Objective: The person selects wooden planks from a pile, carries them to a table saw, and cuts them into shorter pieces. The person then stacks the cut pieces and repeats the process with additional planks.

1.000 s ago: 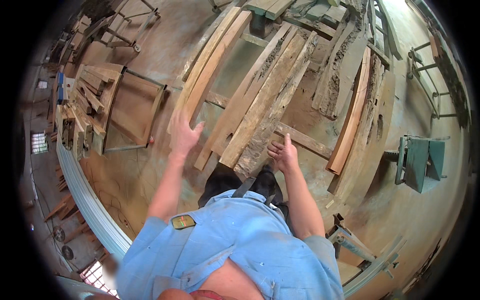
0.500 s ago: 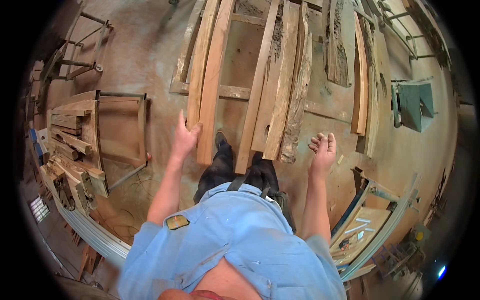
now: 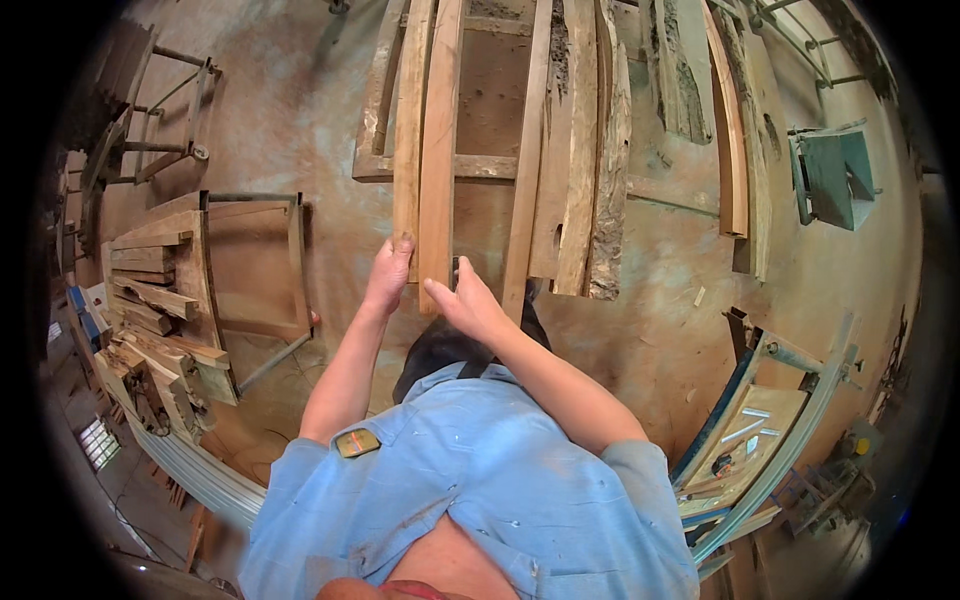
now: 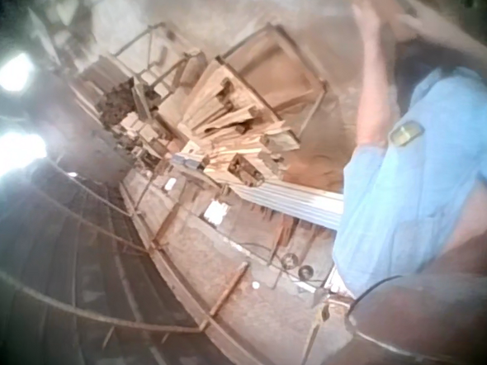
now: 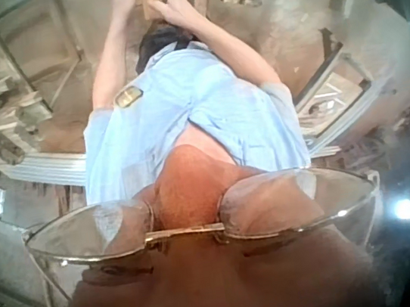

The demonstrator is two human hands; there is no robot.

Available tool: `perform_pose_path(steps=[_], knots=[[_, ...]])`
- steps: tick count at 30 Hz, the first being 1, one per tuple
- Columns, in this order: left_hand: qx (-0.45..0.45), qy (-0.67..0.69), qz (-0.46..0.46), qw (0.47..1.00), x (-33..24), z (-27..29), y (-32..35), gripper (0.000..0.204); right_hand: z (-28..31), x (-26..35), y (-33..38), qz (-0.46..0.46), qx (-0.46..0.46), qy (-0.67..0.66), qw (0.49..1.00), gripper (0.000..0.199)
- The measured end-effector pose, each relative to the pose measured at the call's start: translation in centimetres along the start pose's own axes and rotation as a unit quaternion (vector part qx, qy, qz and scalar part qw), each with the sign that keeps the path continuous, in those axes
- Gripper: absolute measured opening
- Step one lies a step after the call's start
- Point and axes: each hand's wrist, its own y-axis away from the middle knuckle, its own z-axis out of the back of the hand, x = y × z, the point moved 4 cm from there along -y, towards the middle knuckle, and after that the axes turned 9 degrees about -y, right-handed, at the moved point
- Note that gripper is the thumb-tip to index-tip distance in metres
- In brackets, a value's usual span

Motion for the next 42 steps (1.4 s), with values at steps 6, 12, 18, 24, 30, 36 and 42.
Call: perform_pose_path(steps=[6,12,18,24,30,36,42], knots=[[0.009,-0.048,-0.035,0.998,-0.8,-0.1,0.1,0.063,-2.1,-4.3,-2.3,-0.122,0.068,-0.284,0.949,0.062],[0.044,0.024,0.012,0.999,-1.0,0.9,1.1,0.063,-1.9,-5.5,-1.6,-0.138,0.099,-0.449,0.877,0.048],[0.184,0.312,0.112,0.925,-1.6,2.0,3.5,0.068,-2.7,-3.7,-0.2,-0.219,0.080,-0.531,0.815,0.048],[0.233,0.356,0.110,0.898,-2.4,1.5,3.8,0.073,-2.6,-2.7,0.5,-0.181,0.095,-0.541,0.816,0.052],[0.160,0.248,0.122,0.948,-2.8,1.8,4.0,0.065,-2.1,-3.5,0.4,-0.106,0.129,-0.545,0.822,0.047],[0.086,-0.027,0.019,0.996,-2.9,1.3,3.0,0.061,-2.0,-4.3,-0.5,-0.100,0.062,-0.463,0.878,0.036],[-0.019,-0.258,-0.026,0.966,-5.1,1.2,4.4,0.057,-2.3,-4.3,-0.7,-0.100,0.010,-0.406,0.908,0.050]])
